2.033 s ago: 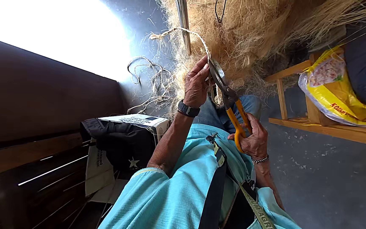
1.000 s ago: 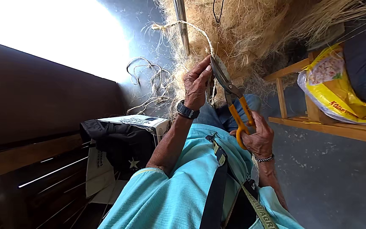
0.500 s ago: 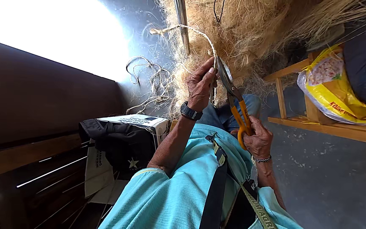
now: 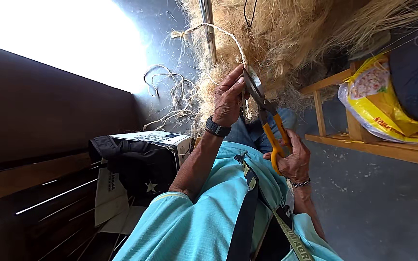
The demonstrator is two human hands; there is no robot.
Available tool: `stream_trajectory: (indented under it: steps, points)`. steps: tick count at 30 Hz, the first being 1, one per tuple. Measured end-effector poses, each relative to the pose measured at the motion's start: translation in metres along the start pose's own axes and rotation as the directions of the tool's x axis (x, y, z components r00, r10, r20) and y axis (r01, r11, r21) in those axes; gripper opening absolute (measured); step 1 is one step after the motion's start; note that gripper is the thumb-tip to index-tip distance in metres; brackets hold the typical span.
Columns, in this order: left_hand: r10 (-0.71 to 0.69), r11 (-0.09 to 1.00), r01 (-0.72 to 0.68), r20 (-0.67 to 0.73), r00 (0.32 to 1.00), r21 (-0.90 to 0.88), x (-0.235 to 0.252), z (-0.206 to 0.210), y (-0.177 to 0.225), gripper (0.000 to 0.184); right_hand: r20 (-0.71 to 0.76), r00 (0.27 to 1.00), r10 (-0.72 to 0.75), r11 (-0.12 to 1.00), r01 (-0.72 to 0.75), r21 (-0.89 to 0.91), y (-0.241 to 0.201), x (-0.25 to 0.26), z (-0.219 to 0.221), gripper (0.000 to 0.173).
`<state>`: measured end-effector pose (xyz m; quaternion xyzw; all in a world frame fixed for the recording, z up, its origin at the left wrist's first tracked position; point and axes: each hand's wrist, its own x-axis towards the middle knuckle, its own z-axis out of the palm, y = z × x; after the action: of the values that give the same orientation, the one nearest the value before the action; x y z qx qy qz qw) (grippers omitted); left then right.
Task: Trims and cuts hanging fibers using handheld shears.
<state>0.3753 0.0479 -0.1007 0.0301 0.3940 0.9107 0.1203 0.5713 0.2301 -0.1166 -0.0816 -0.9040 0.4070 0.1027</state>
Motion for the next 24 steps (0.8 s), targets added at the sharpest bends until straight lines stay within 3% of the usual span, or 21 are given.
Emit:
stream_trajectory:
  steps: [13, 24]
  points:
    - [0.05, 0.997, -0.048, -0.035, 0.998, 0.061, -0.001, 0.0, -0.0025, 0.035, -0.059, 0.998, -0.013, 0.999, 0.012, -0.031, -0.0013, 0.0007, 0.0054, 0.084]
    - [0.015, 0.995, -0.009, -0.066, 0.998, 0.1, -0.0025, 0.0033, -0.0054, 0.035, -0.076, 0.997, 0.023, 1.0, -0.022, 0.018, -0.0002, -0.0034, 0.007, 0.063]
